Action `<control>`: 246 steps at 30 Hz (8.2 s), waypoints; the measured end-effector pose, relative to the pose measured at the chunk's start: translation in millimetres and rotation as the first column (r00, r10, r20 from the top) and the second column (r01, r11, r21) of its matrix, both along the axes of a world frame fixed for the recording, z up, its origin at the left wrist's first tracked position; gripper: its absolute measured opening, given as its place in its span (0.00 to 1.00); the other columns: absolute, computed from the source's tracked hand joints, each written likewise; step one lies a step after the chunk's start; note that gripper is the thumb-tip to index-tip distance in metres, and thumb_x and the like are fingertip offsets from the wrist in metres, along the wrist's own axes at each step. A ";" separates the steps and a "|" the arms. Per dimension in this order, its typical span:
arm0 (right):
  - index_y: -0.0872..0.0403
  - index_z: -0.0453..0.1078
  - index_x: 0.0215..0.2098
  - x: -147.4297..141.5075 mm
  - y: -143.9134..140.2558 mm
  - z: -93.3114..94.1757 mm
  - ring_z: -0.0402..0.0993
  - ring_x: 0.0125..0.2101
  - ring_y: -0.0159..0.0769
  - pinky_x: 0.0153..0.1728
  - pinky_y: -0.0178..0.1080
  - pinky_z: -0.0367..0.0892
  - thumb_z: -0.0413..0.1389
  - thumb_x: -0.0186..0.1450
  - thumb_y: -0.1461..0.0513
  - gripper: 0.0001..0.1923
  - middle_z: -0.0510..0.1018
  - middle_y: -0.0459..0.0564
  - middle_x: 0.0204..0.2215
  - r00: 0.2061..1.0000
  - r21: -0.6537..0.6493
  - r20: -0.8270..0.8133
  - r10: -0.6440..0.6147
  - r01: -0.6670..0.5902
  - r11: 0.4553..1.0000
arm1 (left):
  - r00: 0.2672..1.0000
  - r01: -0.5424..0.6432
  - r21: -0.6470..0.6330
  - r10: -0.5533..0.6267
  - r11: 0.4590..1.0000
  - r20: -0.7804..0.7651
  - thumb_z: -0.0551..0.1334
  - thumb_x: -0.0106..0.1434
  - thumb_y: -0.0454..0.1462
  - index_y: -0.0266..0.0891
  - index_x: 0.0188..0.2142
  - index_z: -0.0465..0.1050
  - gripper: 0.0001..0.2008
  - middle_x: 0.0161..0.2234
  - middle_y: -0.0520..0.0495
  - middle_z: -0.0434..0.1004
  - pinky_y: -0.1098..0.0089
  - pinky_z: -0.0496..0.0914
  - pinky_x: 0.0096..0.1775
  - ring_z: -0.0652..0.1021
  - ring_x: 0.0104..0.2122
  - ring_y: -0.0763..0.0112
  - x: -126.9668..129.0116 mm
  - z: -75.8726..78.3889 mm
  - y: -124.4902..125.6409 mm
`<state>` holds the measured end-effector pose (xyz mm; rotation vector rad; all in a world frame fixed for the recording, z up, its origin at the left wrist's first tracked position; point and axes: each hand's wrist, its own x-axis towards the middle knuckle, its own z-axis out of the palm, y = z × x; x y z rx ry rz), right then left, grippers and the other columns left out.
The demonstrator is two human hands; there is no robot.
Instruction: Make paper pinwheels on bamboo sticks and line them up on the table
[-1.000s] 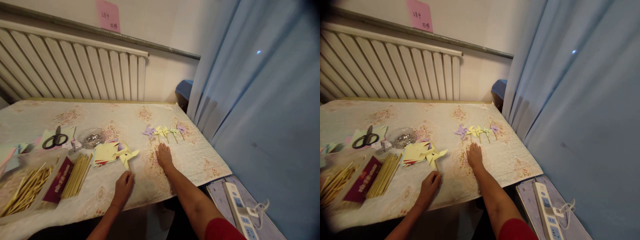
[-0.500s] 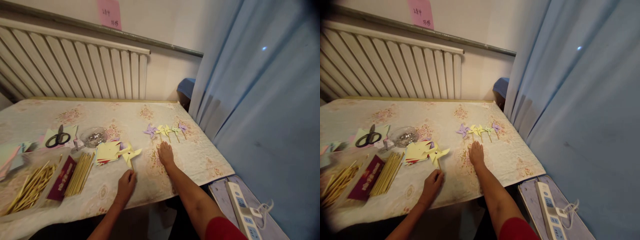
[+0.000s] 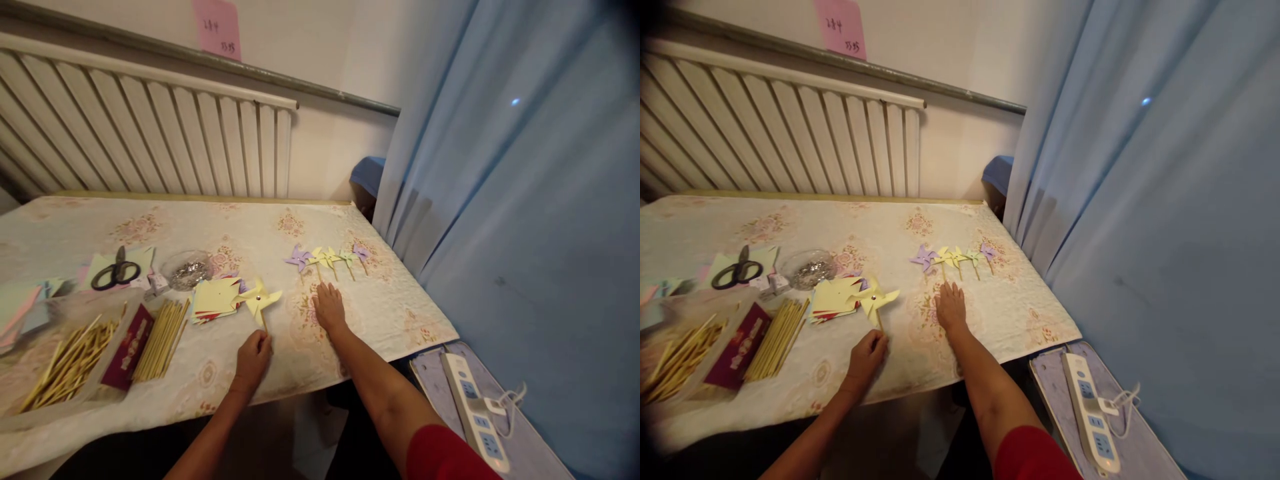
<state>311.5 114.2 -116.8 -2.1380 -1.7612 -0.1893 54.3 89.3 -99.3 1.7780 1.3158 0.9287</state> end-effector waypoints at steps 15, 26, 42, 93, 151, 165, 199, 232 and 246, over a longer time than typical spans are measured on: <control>0.53 0.62 0.61 -0.6 6.1 -0.3 0.52 0.64 0.49 0.61 0.54 0.47 0.42 0.72 0.57 0.22 0.63 0.54 0.64 1.000 0.003 0.016 -0.010 0.010 1.000 | 1.000 0.005 -0.019 -0.005 1.000 0.021 0.54 0.60 0.46 0.42 0.23 0.63 0.14 0.19 0.53 0.66 0.71 0.61 0.29 0.67 0.23 0.70 -0.5 -1.2 -0.6; 0.55 0.62 0.61 -6.3 0.3 4.3 0.56 0.63 0.41 0.61 0.45 0.49 0.41 0.73 0.59 0.21 0.65 0.56 0.62 0.994 0.036 0.027 0.103 -0.104 0.994 | 1.000 -0.003 0.014 0.002 1.000 0.018 0.54 0.60 0.46 0.42 0.22 0.62 0.14 0.19 0.54 0.64 0.70 0.60 0.29 0.67 0.23 0.70 -0.2 -1.0 -0.8; 0.56 0.61 0.60 -26.2 10.4 1.1 0.54 0.64 0.43 0.63 0.49 0.47 0.48 0.71 0.58 0.21 0.65 0.58 0.62 0.961 0.008 0.018 0.275 -0.275 0.961 | 1.000 0.004 0.014 -0.004 1.000 0.005 0.53 0.61 0.45 0.42 0.23 0.62 0.14 0.20 0.53 0.65 0.70 0.60 0.30 0.67 0.24 0.70 -1.0 -1.3 -0.6; 0.60 0.65 0.55 57.0 -13.8 -1.3 0.60 0.60 0.45 0.60 0.46 0.51 0.44 0.71 0.60 0.19 0.69 0.62 0.58 0.993 0.090 0.049 -0.108 0.104 0.991 | 0.999 0.003 0.034 -0.001 0.999 -0.054 0.53 0.60 0.47 0.41 0.23 0.63 0.15 0.20 0.53 0.65 0.70 0.61 0.29 0.67 0.24 0.70 -0.3 1.0 1.0; 0.61 0.70 0.50 131.2 7.4 -14.8 0.62 0.58 0.52 0.57 0.52 0.49 0.43 0.68 0.64 0.19 0.73 0.67 0.53 0.906 0.170 -0.111 -0.409 0.423 0.890 | 0.992 0.011 0.044 -0.005 0.999 -0.125 0.54 0.60 0.51 0.42 0.24 0.66 0.18 0.20 0.53 0.66 0.71 0.63 0.28 0.68 0.23 0.69 -2.8 -4.2 4.3; 0.60 0.72 0.40 96.7 -30.1 -4.7 0.70 0.41 0.43 0.46 0.42 0.61 0.45 0.64 0.66 0.15 0.77 0.60 0.38 0.856 0.321 -0.371 -0.360 0.482 0.815 | 0.993 0.019 0.038 -0.015 0.999 -0.117 0.52 0.61 0.49 0.41 0.25 0.65 0.17 0.21 0.53 0.67 0.69 0.63 0.31 0.69 0.25 0.69 -1.2 -4.2 4.4; 0.52 0.77 0.34 -143.4 -71.0 14.1 0.75 0.30 0.30 0.34 0.30 0.64 0.60 0.60 0.63 0.04 0.81 0.44 0.28 0.751 0.039 -0.649 0.122 -0.127 0.991 | 0.998 0.065 -0.054 -0.064 0.996 0.020 0.53 0.58 0.50 0.42 0.24 0.64 0.16 0.22 0.53 0.67 0.69 0.63 0.32 0.69 0.26 0.68 -5.6 -8.2 6.0; 0.53 0.73 0.25 -98.4 -77.2 10.5 0.68 0.26 0.31 0.31 0.32 0.61 0.56 0.58 0.67 0.06 0.75 0.43 0.23 0.674 0.219 -0.725 0.143 0.029 0.975 | 0.931 0.277 0.443 -0.124 0.853 -0.344 0.48 0.67 0.35 0.43 0.28 0.62 0.11 0.30 0.47 0.67 0.64 0.67 0.39 0.70 0.33 0.64 -5.0 -19.3 -5.4; 0.54 0.72 0.26 123.0 -76.0 0.7 0.69 0.30 0.37 0.35 0.36 0.60 0.49 0.62 0.63 0.11 0.76 0.52 0.27 0.839 0.238 -0.428 -0.336 0.464 0.853 | 0.913 0.291 0.464 -0.097 0.837 -0.397 0.51 0.67 0.35 0.42 0.30 0.65 0.09 0.32 0.47 0.69 0.62 0.69 0.41 0.72 0.35 0.64 -4.7 -19.4 -7.2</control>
